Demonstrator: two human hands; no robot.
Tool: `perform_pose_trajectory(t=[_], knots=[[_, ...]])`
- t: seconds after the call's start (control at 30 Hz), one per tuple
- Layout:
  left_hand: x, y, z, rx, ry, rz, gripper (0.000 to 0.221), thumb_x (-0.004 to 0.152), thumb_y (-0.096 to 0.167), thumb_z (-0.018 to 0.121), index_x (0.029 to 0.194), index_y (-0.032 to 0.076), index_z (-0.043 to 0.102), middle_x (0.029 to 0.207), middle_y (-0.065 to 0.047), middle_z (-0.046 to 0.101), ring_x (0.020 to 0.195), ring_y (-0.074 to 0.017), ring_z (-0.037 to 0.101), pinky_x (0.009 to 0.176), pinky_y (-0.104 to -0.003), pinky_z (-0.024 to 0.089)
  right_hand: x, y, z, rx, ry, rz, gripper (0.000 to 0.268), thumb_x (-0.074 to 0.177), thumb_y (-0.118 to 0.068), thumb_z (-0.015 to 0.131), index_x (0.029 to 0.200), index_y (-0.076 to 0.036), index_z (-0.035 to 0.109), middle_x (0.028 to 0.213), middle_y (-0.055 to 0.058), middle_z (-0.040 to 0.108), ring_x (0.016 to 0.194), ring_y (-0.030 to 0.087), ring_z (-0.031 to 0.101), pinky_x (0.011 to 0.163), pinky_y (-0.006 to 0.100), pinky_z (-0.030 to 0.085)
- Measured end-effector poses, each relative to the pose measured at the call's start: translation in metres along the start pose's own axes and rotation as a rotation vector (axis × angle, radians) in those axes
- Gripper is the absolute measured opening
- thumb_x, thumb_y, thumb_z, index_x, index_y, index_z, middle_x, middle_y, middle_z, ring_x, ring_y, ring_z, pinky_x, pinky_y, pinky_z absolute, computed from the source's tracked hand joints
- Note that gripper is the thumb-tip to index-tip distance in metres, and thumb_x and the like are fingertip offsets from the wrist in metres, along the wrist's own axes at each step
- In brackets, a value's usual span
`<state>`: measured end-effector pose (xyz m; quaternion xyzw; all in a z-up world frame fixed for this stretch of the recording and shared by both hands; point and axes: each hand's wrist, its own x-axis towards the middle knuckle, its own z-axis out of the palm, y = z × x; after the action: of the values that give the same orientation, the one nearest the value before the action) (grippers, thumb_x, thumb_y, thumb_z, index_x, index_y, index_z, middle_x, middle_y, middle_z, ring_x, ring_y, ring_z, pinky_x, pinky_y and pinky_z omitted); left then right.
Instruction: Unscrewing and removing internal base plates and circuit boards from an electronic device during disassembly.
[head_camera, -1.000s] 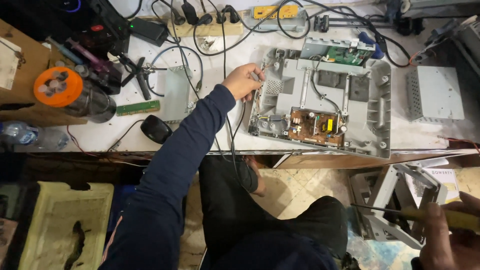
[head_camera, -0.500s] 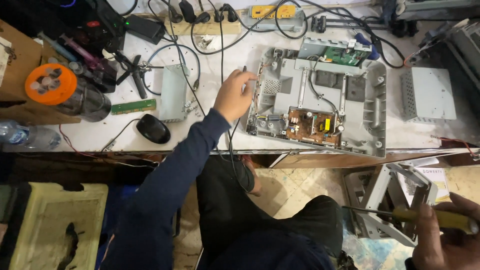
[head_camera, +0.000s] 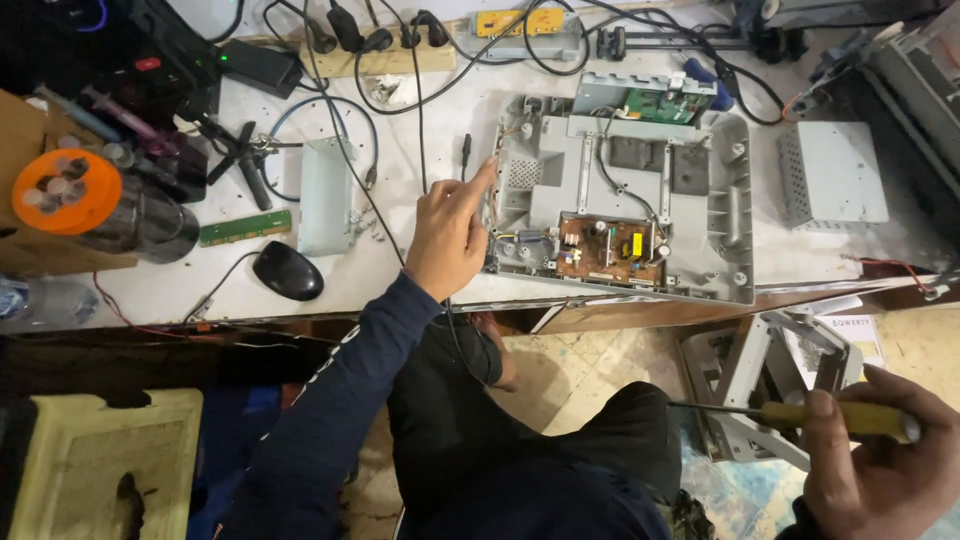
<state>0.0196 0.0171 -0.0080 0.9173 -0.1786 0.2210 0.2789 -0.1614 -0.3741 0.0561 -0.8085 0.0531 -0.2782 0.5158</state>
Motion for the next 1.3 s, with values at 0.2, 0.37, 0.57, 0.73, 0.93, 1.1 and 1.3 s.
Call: perform_pose_trajectory(t=[0.2, 0.37, 0.57, 0.73, 0.93, 1.1, 1.3], knots=[[-0.001, -0.002, 0.009, 0.025, 0.013, 0.020, 0.072, 0.100, 0.008, 0.057, 0.164, 0.009, 0.023, 0.132, -0.006, 0.073, 0.115, -0.0276, 0.052, 0.097, -0.048, 0.044, -0.002, -0.005, -0.004, -0.052, 0.032, -0.016, 0.043, 0.113, 0.005, 0.074, 0.147, 0.016, 0.050, 0.114, 0.026, 0.057, 0.097, 0.029, 0.059, 0.081, 0.032, 0.050], [-0.002, 0.007, 0.007, 0.155, 0.036, 0.068, 0.069, 0.104, 0.023, 0.059, 0.161, 0.003, 0.027, 0.125, -0.009, 0.076, 0.120, -0.0302, 0.057, 0.101, -0.048, 0.043, 0.000, -0.005, -0.006, -0.062, 0.034, -0.024, 0.040, 0.114, 0.004, 0.072, 0.145, 0.015, 0.049, 0.114, 0.026, 0.057, 0.094, 0.029, 0.059, 0.079, 0.033, 0.050], [-0.006, 0.025, -0.015, 0.191, -0.073, 0.052, 0.072, 0.110, 0.044, 0.050, 0.162, 0.003, 0.023, 0.119, -0.017, 0.076, 0.135, -0.0395, 0.056, 0.115, -0.054, 0.038, 0.003, 0.002, -0.008, -0.065, 0.026, -0.094, 0.041, 0.110, 0.005, 0.071, 0.142, 0.018, 0.048, 0.116, 0.031, 0.056, 0.102, 0.033, 0.058, 0.089, 0.037, 0.049], [-0.026, 0.053, -0.036, 0.047, 0.004, 0.161, 0.055, 0.106, 0.027, 0.064, 0.150, -0.001, 0.047, 0.141, -0.018, 0.065, 0.128, -0.0369, 0.058, 0.113, -0.050, 0.043, 0.013, -0.002, -0.018, -0.086, 0.096, -0.104, 0.040, 0.108, 0.001, 0.067, 0.140, 0.015, 0.046, 0.114, 0.028, 0.052, 0.097, 0.030, 0.055, 0.095, 0.035, 0.046], [-0.079, 0.081, -0.063, -0.071, 0.172, 0.131, 0.024, 0.103, -0.002, 0.064, 0.125, -0.011, 0.068, 0.107, -0.019, 0.075, 0.093, -0.0342, 0.066, 0.094, -0.047, 0.053, 0.047, -0.021, -0.022, -0.102, 0.191, -0.360, 0.038, 0.115, -0.017, 0.055, 0.133, 0.010, 0.036, 0.120, 0.027, 0.043, 0.103, 0.042, 0.062, 0.094, 0.051, 0.058], [-0.134, 0.076, -0.073, 0.093, 0.317, -0.156, 0.023, 0.105, 0.000, 0.076, 0.085, -0.007, 0.067, 0.091, -0.020, 0.068, 0.086, -0.0348, 0.066, 0.088, -0.043, 0.054, 0.069, 0.002, -0.012, -0.005, 0.134, -0.362, 0.046, 0.098, 0.028, 0.048, 0.135, 0.003, 0.037, 0.124, 0.030, 0.056, 0.119, 0.044, 0.062, 0.107, 0.053, 0.059], [-0.153, 0.086, -0.076, -0.079, 0.461, -0.439, 0.042, 0.111, -0.016, 0.077, 0.148, -0.018, 0.058, 0.103, -0.026, 0.069, 0.092, -0.0286, 0.069, 0.095, -0.038, 0.055, 0.081, 0.006, 0.017, -0.062, 0.044, -0.294, 0.038, 0.104, 0.013, 0.059, 0.136, 0.005, 0.040, 0.125, 0.028, 0.060, 0.118, 0.037, 0.064, 0.103, 0.046, 0.059]])
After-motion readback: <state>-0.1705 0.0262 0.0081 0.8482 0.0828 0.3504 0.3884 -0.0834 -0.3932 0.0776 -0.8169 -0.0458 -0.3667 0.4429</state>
